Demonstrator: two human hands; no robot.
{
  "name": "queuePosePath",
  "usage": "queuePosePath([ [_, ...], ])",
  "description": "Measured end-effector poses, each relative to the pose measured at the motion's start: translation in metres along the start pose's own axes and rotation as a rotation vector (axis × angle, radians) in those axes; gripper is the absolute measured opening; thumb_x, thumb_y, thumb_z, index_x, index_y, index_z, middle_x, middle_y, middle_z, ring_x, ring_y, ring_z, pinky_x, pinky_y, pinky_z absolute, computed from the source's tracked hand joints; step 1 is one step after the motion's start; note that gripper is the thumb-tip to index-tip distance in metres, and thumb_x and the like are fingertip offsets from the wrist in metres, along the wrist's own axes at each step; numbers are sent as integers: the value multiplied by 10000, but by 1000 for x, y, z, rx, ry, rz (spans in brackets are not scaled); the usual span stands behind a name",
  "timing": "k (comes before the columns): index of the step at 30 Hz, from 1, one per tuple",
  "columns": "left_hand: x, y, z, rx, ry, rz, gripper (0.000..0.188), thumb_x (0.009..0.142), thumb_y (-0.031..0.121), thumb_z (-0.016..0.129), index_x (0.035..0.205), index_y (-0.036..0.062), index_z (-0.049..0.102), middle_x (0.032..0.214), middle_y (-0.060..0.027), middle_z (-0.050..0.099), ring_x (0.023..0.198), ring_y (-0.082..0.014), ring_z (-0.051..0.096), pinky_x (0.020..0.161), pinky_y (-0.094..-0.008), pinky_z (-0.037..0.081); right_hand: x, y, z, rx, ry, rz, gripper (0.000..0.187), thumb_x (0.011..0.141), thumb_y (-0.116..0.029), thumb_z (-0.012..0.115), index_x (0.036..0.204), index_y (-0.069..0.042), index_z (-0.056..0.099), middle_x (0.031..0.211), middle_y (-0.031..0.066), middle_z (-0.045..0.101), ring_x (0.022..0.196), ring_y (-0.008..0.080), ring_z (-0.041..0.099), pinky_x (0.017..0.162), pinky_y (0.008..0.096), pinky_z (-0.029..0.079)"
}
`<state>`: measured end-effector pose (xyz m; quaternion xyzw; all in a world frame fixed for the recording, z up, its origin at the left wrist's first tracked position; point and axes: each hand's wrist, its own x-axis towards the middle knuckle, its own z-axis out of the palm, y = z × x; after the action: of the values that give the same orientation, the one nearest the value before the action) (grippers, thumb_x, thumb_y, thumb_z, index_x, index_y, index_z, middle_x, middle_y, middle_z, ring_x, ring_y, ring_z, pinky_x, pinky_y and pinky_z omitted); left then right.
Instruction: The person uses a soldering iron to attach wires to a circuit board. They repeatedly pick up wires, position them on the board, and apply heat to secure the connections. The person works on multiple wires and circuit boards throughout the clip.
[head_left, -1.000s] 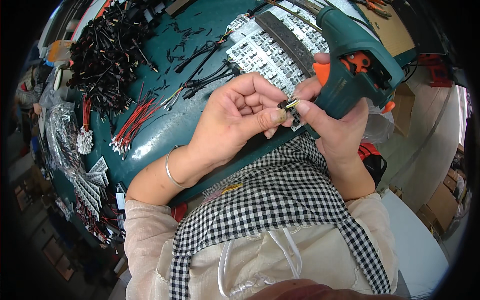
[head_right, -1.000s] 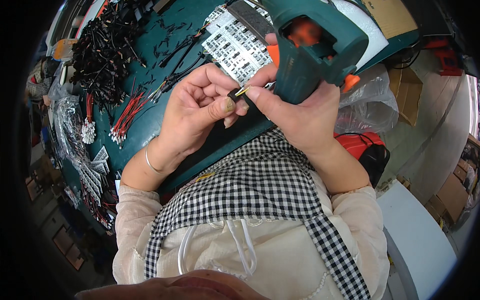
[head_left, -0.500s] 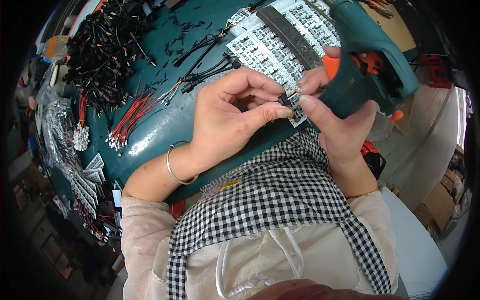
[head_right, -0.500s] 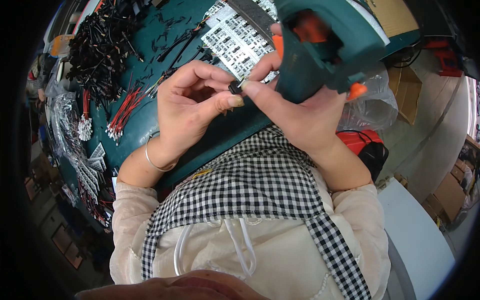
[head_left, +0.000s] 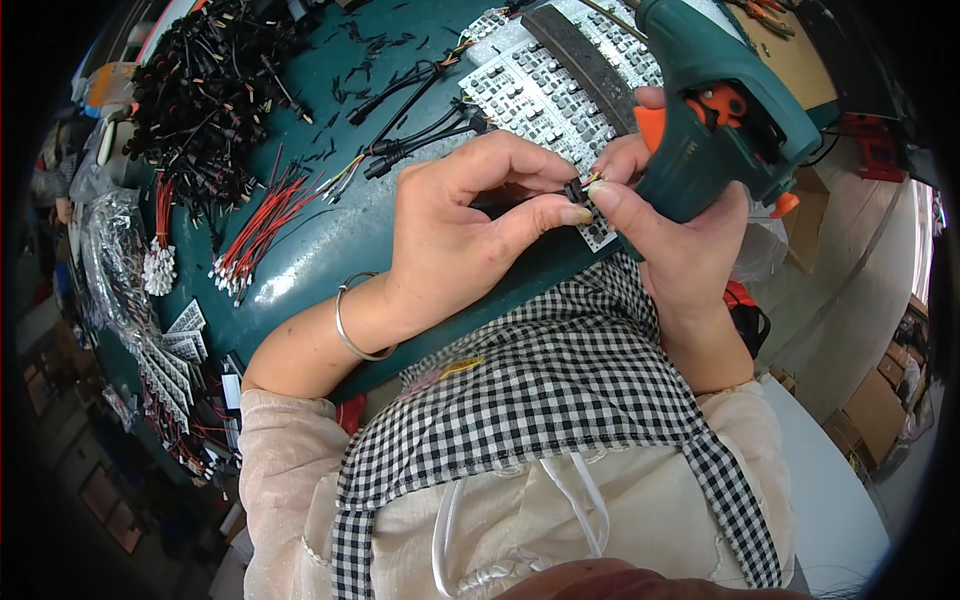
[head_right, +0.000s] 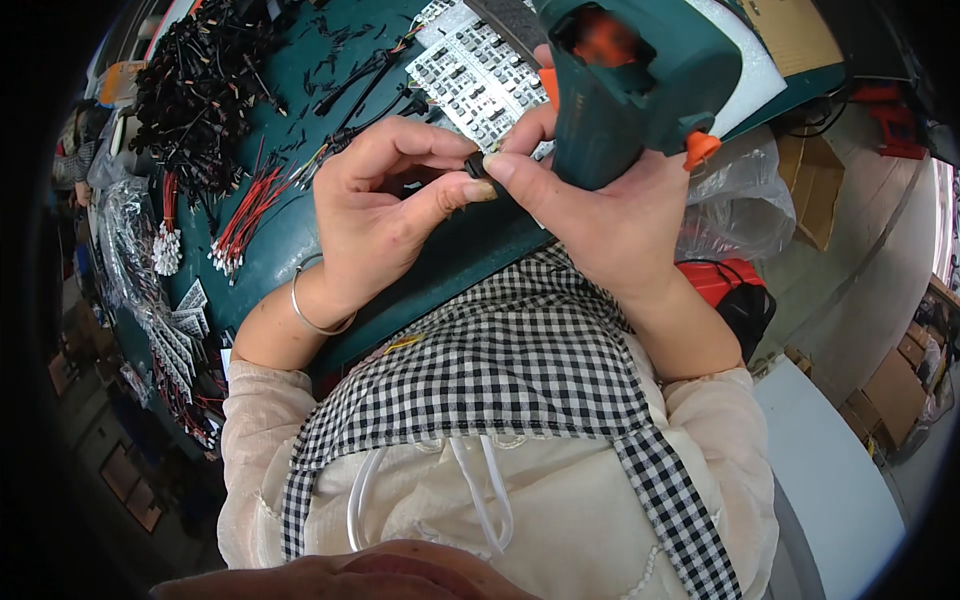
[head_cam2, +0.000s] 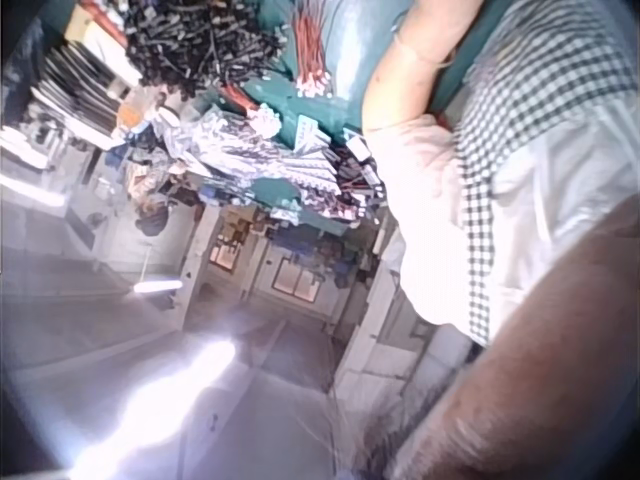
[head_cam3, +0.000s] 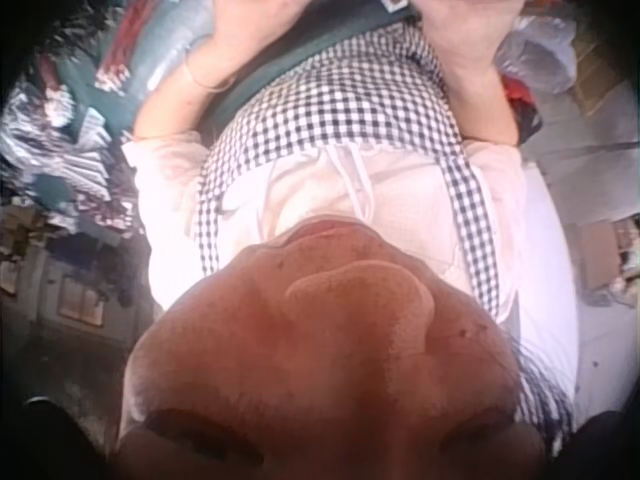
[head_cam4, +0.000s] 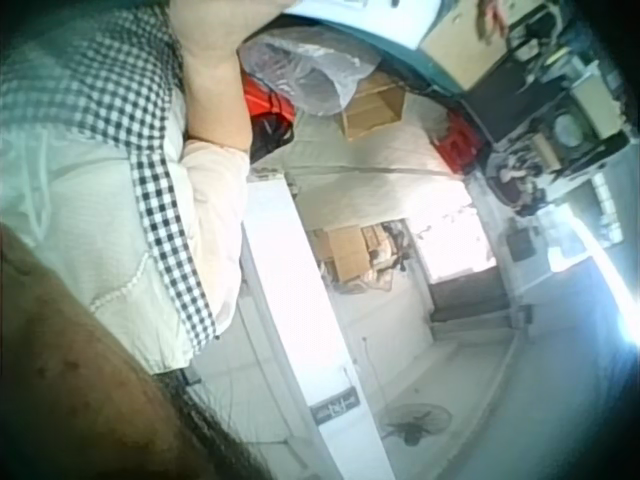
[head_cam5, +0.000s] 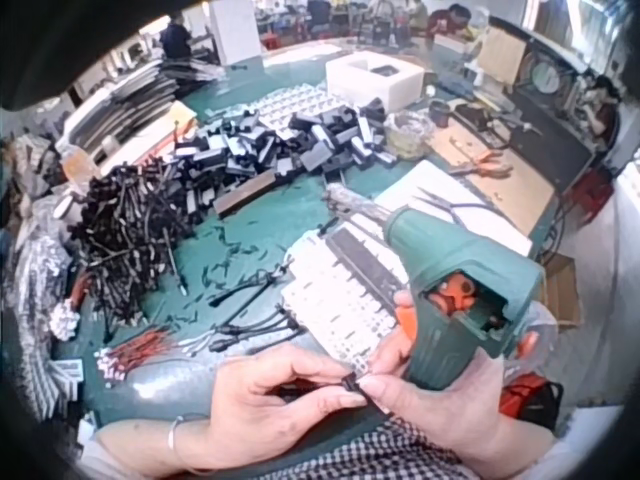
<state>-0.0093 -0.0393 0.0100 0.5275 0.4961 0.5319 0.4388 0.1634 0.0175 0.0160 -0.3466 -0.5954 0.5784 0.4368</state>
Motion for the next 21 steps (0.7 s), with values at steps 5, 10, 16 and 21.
queuePosePath([
  [5, 1, -2, -2, 124, -1, 94, 226, 768, 58, 790, 935, -21, 658, 872, -68, 692, 765, -105, 660, 686, -224, 533, -1, 2, -3, -75, 3, 16, 578, 741, 87, 686, 1271, 63, 457, 841, 112, 632, 793, 150, 622, 648, 233, 500],
  [10, 0, -3, -2, 195, -8, 142, 215, 773, 62, 786, 928, -21, 663, 856, -68, 692, 752, -107, 661, 677, -226, 533, -1, 7, -8, -149, -27, -60, 580, 735, 88, 689, 1268, 60, 463, 845, 109, 635, 788, 148, 623, 647, 235, 502],
  [16, -1, -6, -1, 159, 14, 134, 255, 807, 60, 756, 1013, -25, 630, 855, -72, 685, 724, -98, 649, 634, -209, 521, -4, 3, -3, -42, 18, 22, 585, 732, 90, 689, 1269, 67, 455, 807, 92, 627, 814, 161, 611, 741, 285, 493],
  [21, -3, -3, 5, 151, 57, 62, 307, 859, 41, 698, 1123, -33, 559, 867, -78, 680, 689, -81, 625, 587, -196, 509, -8, 6, -2, -69, -68, -10, 605, 737, 93, 677, 1280, 96, 411, 754, 79, 615, 803, 172, 593, 763, 307, 477],
])
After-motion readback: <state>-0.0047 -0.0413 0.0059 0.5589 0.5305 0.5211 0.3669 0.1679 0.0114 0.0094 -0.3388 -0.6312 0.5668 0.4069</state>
